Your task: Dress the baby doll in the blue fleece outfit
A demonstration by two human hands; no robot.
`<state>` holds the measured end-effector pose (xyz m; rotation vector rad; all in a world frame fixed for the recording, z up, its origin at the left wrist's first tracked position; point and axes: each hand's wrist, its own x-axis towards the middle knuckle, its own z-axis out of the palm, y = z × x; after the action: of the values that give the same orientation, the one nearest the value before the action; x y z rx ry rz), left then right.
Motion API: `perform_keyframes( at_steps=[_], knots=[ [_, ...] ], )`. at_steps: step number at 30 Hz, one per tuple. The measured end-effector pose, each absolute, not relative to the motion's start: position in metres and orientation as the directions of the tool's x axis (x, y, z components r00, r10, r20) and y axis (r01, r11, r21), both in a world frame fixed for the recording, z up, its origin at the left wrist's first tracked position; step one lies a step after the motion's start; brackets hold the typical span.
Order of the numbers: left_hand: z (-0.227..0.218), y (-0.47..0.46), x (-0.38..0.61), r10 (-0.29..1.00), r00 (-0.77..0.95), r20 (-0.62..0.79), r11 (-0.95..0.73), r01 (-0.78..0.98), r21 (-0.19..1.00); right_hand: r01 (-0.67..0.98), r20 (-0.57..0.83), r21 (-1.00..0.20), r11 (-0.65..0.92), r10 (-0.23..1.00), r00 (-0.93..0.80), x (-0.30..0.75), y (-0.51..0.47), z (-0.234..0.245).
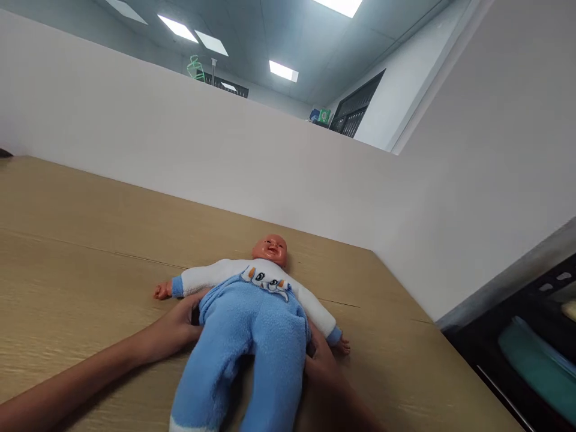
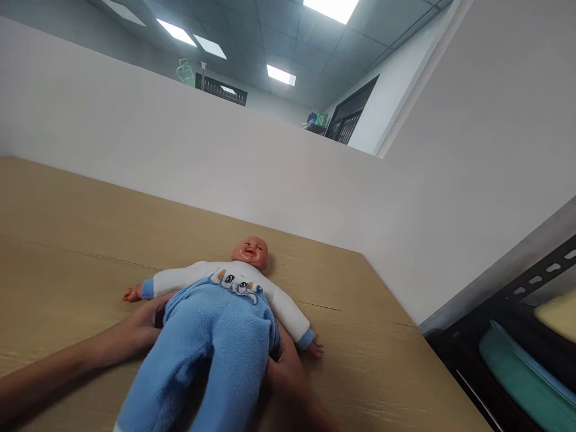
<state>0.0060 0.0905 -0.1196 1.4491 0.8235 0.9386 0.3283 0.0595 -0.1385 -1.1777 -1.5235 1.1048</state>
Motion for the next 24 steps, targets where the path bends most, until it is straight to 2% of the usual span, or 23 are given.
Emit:
perform_keyframes(
  at_steps=[3, 10, 15, 18, 21, 24],
  knots=[
    [-0.109, 0.090, 0.014, 0.910, 0.392, 0.138, -0.144, -0.014, 0.989, 0.178, 0.094, -0.976, 0.121, 0.983, -0.156, 0.324, 0.056, -0.132],
    [-0.112, 0.098, 0.011, 0.918, 0.340, 0.204, -0.223, 0.018, 0.975, 0.330, 0.253, -0.896, 0.297, 0.953, -0.169, 0.326, 0.059, -0.118],
    [-0.113, 0.102, -0.007, 0.853, 0.495, 0.164, -0.217, 0.050, 0.975, 0.550, 0.296, -0.801, 0.236, 0.955, 0.021, 0.349, 0.073, -0.126],
    [-0.103, 0.101, -0.017, 0.807, 0.579, 0.119, -0.186, 0.058, 0.981, 0.661, 0.286, -0.723, 0.204, 0.958, 0.017, 0.364, 0.076, -0.126],
    [-0.097, 0.100, -0.019, 0.824, 0.557, 0.104, -0.166, 0.062, 0.984, 0.739, 0.402, -0.619, 0.266, 0.916, 0.008, 0.364, 0.075, -0.108],
    [-0.099, 0.096, -0.011, 0.905, 0.402, 0.142, -0.218, 0.149, 0.965, 0.785, 0.555, -0.488, 0.380, 0.830, -0.057, 0.337, 0.077, -0.071]
  ],
)
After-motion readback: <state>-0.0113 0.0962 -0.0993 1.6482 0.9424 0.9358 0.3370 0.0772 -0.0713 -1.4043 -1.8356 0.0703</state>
